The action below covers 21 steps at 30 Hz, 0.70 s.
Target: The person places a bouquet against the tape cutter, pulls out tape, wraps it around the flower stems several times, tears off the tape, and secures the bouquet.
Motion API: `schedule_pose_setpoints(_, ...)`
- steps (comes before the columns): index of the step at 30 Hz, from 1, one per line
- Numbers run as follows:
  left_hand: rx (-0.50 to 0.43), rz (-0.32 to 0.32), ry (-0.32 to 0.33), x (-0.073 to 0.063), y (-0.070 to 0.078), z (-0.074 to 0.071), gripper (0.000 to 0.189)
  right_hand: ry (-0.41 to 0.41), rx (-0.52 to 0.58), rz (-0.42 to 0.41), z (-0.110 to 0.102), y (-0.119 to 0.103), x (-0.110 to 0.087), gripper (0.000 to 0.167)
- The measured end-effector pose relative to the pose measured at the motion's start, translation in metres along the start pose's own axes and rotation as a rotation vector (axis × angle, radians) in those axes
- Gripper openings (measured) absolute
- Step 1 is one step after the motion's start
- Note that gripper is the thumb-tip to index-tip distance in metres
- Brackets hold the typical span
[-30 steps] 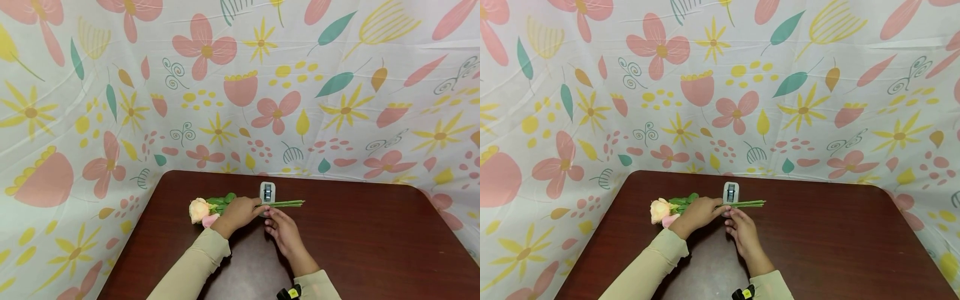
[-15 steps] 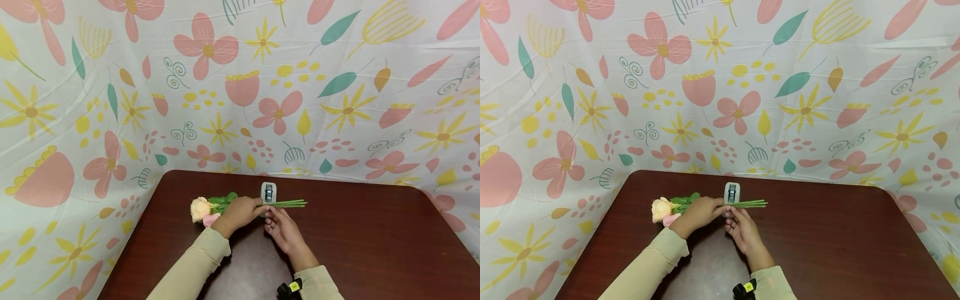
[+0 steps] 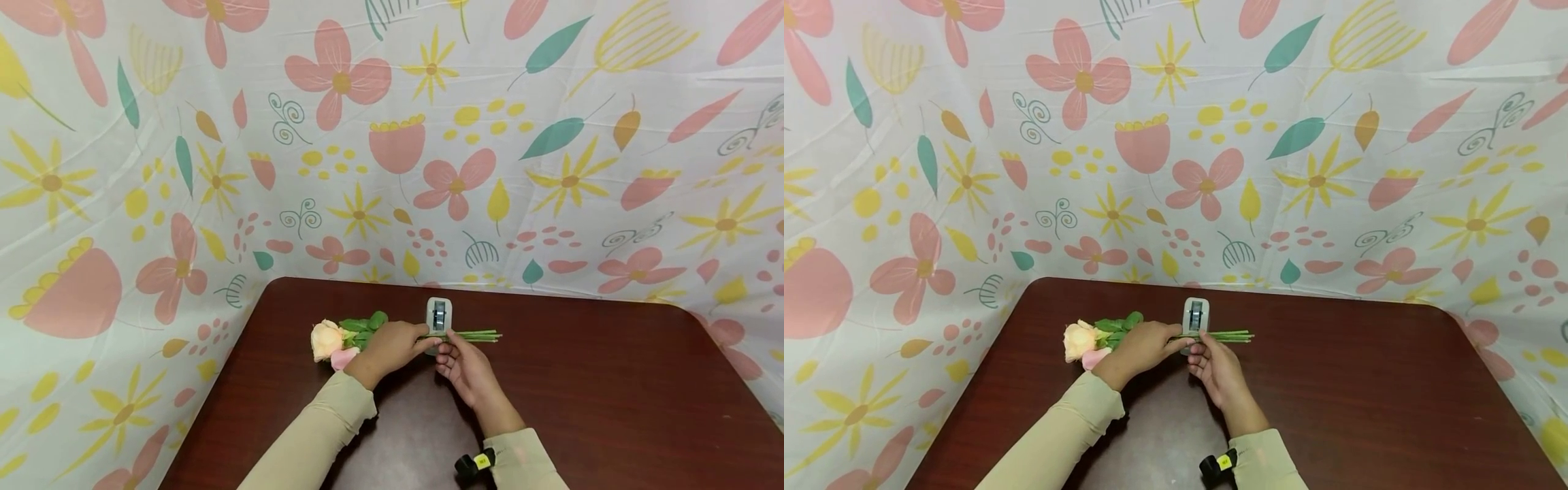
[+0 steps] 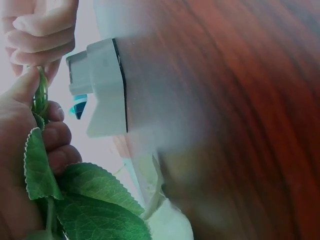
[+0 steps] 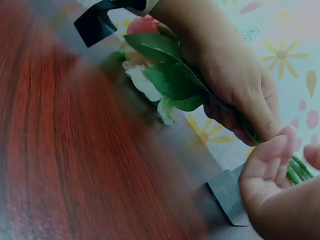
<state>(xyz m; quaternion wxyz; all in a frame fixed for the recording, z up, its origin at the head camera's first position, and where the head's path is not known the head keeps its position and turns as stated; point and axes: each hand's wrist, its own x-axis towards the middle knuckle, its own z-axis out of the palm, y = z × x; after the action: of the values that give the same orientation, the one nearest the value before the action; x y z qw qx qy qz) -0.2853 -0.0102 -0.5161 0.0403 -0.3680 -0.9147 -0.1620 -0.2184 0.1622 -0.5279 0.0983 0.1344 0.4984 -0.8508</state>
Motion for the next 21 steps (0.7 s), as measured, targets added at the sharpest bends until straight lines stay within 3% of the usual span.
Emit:
schedule_pose_setpoints(8,0.011,0.002,-0.019,-0.0021,-0.0021,0.0013,0.034,0.048,-0.131,-0.014,0.0023,0.0036,0.0013,0.037)
schedule_pose_setpoints(14,0.038,0.021,-0.022,-0.0031,-0.0033,0.0011,0.036,0.051,-0.128,-0.027,0.001,0.0051,0.0023,0.044)
schedule_pose_setpoints(21,0.077,0.059,0.021,-0.0049,-0.0014,-0.0013,0.035,0.055,-0.122,-0.035,-0.002,0.0068,0.0053,0.043)
